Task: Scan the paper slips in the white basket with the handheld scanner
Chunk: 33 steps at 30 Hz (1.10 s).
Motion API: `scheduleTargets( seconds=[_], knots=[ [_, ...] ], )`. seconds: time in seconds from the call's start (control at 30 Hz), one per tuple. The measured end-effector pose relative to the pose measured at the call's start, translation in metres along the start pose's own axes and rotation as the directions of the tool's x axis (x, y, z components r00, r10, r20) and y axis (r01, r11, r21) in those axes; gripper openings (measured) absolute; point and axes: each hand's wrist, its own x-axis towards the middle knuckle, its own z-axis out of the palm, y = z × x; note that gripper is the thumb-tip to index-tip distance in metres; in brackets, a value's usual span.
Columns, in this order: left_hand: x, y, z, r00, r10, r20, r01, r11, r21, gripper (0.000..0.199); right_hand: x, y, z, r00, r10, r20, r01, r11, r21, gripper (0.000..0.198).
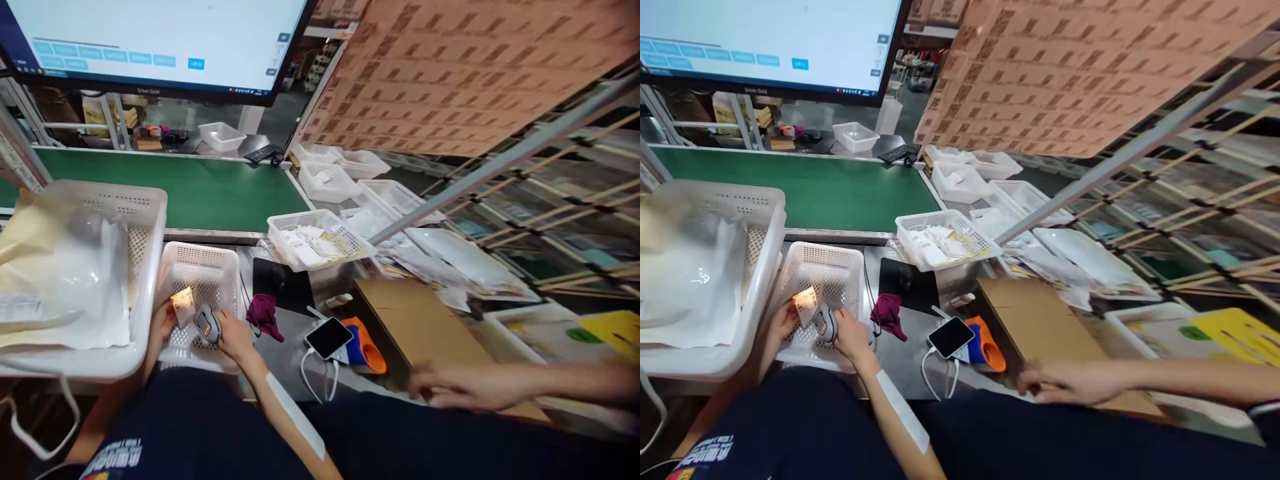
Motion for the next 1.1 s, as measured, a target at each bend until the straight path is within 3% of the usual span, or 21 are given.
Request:
scheduleTargets(
  seconds=[0.27,0.5,1.1],
  knots=[
    [-0.014,0.004,0.011,0.999,0.034,-0.026,-0.034,0.999,0.011,0.024,-0.007,0.022,-0.001,0.996,-0.043,0.076,0.046,0.998,-0.041,0.03],
    [-0.013,0.005,0.009,0.997,0.014,-0.073,-0.011,0.999,0.038,0.03,-0.014,0.038,0.008,0.999,-0.051,0.013,0.051,0.999,0.01,0.026],
    [-0.02,0.01,0.012,0.999,0.008,-0.053,-0.006,1.0,0.023,0.027,-0.01,0.038,0.002,0.996,-0.086,0.027,0.085,0.996,0.039,0.028]
  ],
)
